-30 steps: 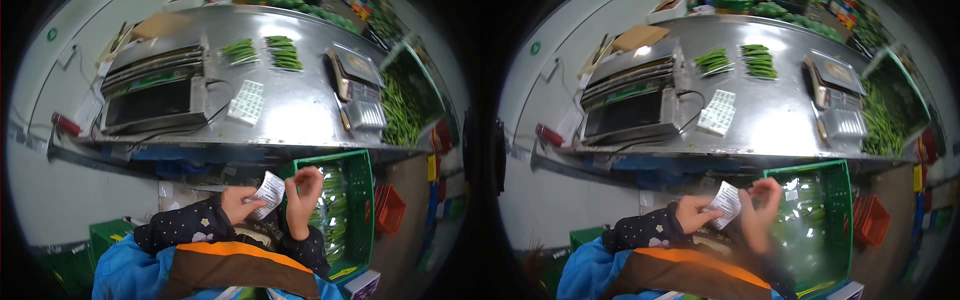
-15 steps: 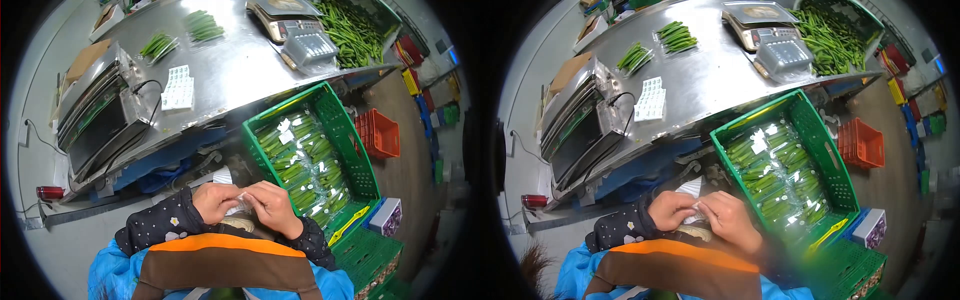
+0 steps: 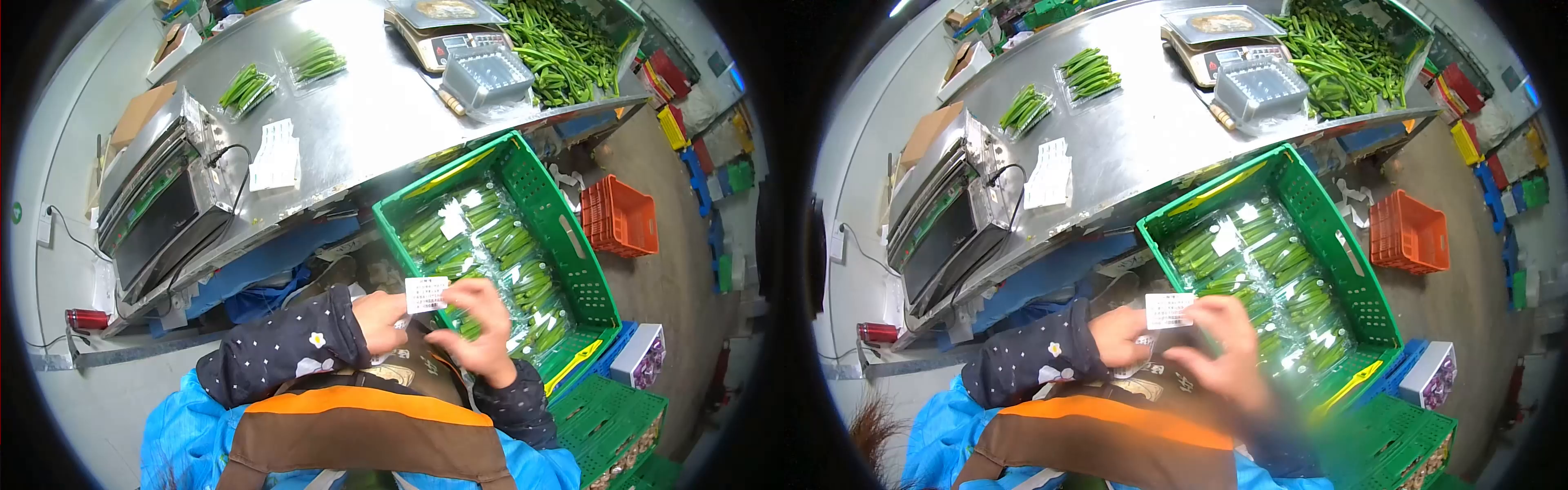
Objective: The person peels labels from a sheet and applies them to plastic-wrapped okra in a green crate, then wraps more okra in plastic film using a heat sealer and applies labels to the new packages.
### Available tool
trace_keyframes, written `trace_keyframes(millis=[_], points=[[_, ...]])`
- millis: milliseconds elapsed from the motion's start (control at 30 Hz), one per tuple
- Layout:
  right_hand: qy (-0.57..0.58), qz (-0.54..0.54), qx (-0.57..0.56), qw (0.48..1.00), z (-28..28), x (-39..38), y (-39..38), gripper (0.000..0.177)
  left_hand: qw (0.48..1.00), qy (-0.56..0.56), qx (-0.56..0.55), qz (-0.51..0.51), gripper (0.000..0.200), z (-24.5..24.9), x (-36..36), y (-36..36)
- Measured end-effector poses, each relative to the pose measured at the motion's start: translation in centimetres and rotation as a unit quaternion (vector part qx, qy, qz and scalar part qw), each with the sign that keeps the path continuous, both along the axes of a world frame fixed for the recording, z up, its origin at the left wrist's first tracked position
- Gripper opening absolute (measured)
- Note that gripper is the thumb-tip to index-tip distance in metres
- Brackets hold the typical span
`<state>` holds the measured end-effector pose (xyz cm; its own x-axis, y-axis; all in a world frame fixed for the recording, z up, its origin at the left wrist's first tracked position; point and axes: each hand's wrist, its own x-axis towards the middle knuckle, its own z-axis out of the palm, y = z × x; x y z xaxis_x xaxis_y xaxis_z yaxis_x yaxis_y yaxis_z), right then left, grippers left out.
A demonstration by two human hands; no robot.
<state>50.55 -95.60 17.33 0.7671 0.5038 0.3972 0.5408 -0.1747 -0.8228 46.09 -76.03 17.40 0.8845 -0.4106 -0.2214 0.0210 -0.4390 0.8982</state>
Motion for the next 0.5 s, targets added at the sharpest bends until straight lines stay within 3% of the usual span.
trace_keyframes(millis=[33,100,133,167,233,267,300,367,433,500], points=[[0.133,-0.038,0.028,0.99,0.0,0.4,-0.9,0.037,1.0,0.003,0.003,-0.002,0.055,0.2,0.1,-0.2],[0.365,-0.103,0.135,0.915,0.2,1.7,-1.0,0.029,0.998,-0.002,0.046,-0.032,0.056,0.8,0.2,-0.7],[0.384,-0.083,0.09,0.915,-0.3,2.3,-1.3,0.022,0.993,0.025,0.094,-0.07,0.06,0.9,0.3,-0.9],[0.384,-0.084,0.091,0.915,-0.9,2.4,-1.5,0.022,0.993,0.025,0.094,-0.072,0.06,1.0,0.5,-1.2],[0.294,0.065,0.032,0.953,-2.1,2.4,-1.6,0.012,0.987,0.038,0.121,-0.095,0.058,1.3,0.5,-1.6],[0.283,0.079,0.04,0.955,-2.2,2.6,-1.7,0.006,0.987,0.041,0.121,-0.095,0.058,1.3,0.5,-1.7],[0.403,0.057,0.089,0.909,-2.0,3.1,-2.3,0.003,0.989,0.052,0.113,-0.077,0.056,1.2,0.5,-1.9],[0.309,-0.048,0.107,0.944,-2.0,6.0,-4.3,0.003,0.992,0.033,0.105,-0.058,0.044,1.8,0.7,-1.4],[0.274,-0.069,0.05,0.958,-4.5,10.0,-7.5,0.005,0.998,0.0,0.051,-0.04,0.033,0.6,0.4,-0.2],[0.213,-0.054,-0.148,0.964,-10.3,12.8,-10.5,0.007,0.999,0.036,0.032,0.025,0.029,1.2,0.2,0.6]])
